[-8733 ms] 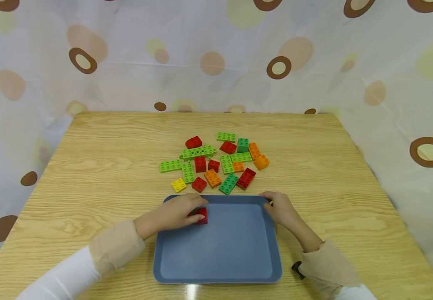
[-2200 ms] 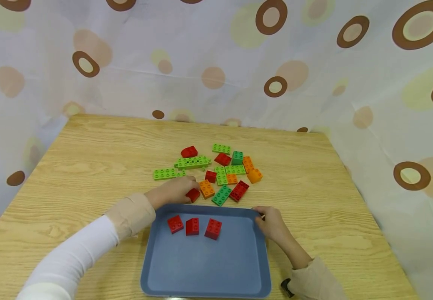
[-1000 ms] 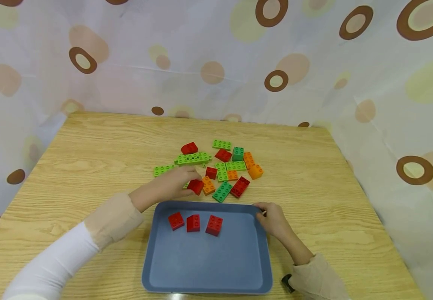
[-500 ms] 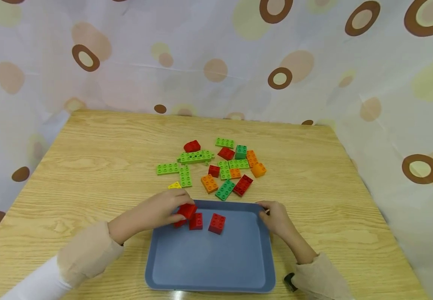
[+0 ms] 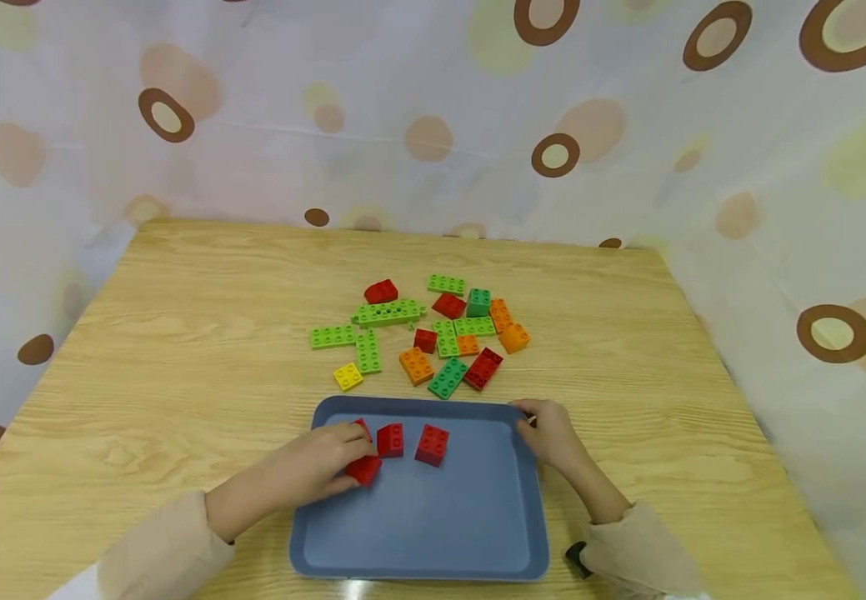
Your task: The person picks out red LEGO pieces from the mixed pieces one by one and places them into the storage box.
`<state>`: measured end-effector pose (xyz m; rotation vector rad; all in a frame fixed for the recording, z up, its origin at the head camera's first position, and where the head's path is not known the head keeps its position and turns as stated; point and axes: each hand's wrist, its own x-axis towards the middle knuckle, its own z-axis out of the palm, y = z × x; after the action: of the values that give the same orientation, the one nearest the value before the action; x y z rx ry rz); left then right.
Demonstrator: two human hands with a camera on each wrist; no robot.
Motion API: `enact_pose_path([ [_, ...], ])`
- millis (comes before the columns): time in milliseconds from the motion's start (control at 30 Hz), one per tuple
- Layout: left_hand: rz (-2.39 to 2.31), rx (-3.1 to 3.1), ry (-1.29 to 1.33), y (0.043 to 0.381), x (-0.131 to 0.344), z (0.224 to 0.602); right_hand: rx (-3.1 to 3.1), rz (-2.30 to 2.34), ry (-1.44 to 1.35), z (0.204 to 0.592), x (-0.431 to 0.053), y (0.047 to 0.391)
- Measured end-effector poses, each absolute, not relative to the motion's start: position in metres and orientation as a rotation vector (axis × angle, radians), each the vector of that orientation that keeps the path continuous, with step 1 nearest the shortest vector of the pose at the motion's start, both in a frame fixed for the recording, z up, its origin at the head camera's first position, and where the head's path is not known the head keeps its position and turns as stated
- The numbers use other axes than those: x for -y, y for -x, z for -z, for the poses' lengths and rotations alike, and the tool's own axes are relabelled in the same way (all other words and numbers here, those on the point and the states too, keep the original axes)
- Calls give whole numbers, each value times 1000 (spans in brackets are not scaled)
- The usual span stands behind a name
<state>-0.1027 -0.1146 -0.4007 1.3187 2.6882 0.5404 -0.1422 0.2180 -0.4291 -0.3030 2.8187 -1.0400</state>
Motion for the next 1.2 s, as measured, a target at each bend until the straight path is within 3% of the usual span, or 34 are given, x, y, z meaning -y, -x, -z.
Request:
enact_pose_path([
  [233,-463,-2684,-1319,104,111,406,-2804,940,138,417,-212,140],
  [900,-374,-2646,-1260,97,112,413,-2829,983,194,423,-210,139],
  [1200,-388,-2745,-1363,105,112,401,-2821,981,184,421,-209,138],
])
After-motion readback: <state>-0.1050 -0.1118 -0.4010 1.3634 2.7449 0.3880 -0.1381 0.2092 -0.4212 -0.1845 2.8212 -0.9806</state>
